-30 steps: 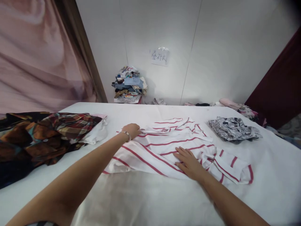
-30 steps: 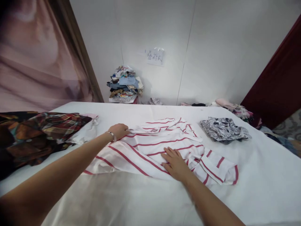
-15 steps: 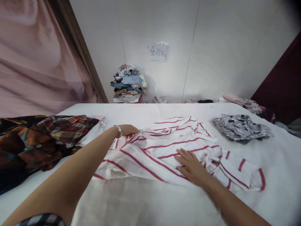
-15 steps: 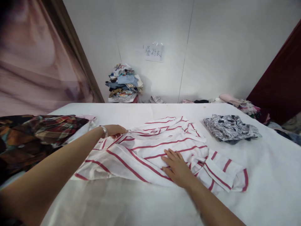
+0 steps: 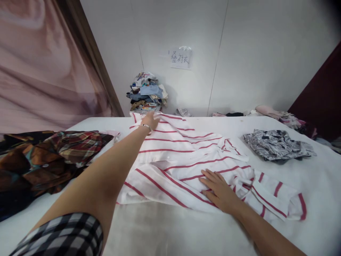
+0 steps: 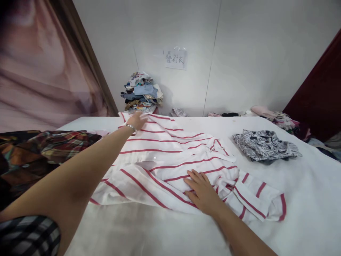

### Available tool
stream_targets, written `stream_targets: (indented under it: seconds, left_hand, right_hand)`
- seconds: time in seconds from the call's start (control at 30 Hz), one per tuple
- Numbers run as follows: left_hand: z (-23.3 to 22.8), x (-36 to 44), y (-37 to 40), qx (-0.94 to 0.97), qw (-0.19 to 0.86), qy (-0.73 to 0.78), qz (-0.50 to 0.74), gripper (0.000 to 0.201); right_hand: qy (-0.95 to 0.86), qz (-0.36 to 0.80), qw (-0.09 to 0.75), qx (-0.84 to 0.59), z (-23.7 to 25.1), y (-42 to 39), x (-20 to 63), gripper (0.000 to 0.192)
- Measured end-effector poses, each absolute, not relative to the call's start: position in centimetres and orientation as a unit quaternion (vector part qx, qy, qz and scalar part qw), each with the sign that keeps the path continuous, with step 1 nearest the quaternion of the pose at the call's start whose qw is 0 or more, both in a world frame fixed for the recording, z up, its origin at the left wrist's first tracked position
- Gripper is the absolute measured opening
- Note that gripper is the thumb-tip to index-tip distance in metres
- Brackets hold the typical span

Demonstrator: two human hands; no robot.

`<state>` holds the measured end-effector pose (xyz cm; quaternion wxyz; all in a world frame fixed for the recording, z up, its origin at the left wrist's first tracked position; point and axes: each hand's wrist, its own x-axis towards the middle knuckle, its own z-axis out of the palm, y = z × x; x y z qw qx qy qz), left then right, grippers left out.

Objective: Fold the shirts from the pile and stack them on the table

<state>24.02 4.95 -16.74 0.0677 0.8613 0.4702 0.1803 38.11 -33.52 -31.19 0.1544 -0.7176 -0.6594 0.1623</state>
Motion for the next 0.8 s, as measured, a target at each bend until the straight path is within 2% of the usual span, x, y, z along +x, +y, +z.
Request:
stream_targets:
  seconds: [0.07,0.2,0.33,0.43,0.6,0.67,0.77,0.8]
  left_hand:
    - [-18.1,24.0,3.4,0.867,0.088,0.463,0.161,0.049]
    - [-21.3,21.2,-1.4,0.888,0.132,0.429,0.096,0.042]
    - [-24.3,16.3,-7.3,0.929,0.174,0.325,0.034,0.043]
    - [-25.6,13.0,-10.7,0.959,0.136,0.246,-0.001,0.050]
    - [-26.2,9.4,-13.5,0.966,0.063,0.249,-0.018,0.058]
    - [-26.4,8.1,-13.9,0.966,0.067,0.248,-0.004,0.051]
    - [-26.9,6.5,-14.0,0.968,0.071,0.239,0.020,0.027]
    - [-27.1,6.0,-13.9,0.969,0.074,0.231,0.035,0.026]
  right_hand:
    - [-0.662,0.160,0.158,-0.715,-31.3,-33.6,38.2,0.051]
    - [-0.664,0.161,0.176,-0.708,-31.5,-33.7,38.3,0.051]
    - [-0.664,0.172,0.186,-0.704,-31.6,-33.7,38.4,0.051]
    - [-0.661,0.179,0.194,-0.702,-31.4,-33.6,38.6,0.049]
    - [-0.649,0.189,0.228,-0.700,-31.0,-33.5,38.9,0.046]
    - [-0.647,0.177,0.250,-0.698,-30.9,-33.5,38.9,0.042]
    - [-0.648,0.133,0.279,-0.696,-30.8,-33.4,38.7,0.031]
    - [-0.652,0.117,0.284,-0.693,-30.6,-33.4,38.6,0.026]
